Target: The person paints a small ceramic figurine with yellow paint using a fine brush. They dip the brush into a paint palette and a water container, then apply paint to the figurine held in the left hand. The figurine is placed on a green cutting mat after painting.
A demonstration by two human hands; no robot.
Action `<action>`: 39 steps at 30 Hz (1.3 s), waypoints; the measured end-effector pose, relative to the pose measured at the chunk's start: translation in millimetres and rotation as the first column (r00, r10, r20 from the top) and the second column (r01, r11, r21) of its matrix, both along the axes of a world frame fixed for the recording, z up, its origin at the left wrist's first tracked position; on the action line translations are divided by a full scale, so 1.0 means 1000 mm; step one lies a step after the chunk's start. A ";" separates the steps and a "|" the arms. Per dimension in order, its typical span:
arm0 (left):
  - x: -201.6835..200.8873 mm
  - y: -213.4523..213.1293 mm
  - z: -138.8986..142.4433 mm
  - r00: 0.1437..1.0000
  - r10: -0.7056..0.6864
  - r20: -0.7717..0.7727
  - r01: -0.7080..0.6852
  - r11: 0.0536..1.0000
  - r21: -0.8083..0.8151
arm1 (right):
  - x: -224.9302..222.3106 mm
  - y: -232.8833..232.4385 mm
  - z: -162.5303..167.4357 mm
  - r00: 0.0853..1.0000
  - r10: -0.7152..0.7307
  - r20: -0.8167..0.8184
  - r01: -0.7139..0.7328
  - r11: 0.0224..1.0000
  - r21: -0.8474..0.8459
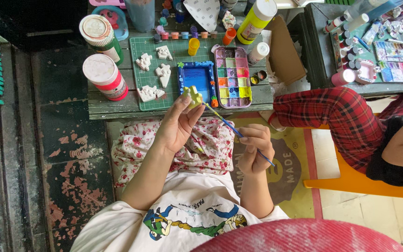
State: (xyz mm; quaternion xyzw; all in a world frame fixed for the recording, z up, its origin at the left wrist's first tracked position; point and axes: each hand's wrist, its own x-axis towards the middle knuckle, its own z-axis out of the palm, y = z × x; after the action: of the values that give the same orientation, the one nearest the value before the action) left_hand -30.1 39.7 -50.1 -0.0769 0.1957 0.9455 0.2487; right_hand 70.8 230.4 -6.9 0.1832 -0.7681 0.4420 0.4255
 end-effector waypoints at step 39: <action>0.005 0.003 -0.010 0.997 0.042 0.058 -0.047 0.994 0.100 | 0.000 -0.010 -0.003 0.998 -0.037 0.052 0.032 0.995 0.090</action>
State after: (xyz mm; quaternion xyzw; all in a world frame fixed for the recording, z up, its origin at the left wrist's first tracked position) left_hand -25.4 43.1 -59.8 -0.0947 0.1389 0.9570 0.2365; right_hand 71.3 220.3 -10.2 0.1769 -0.8013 0.4044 0.4038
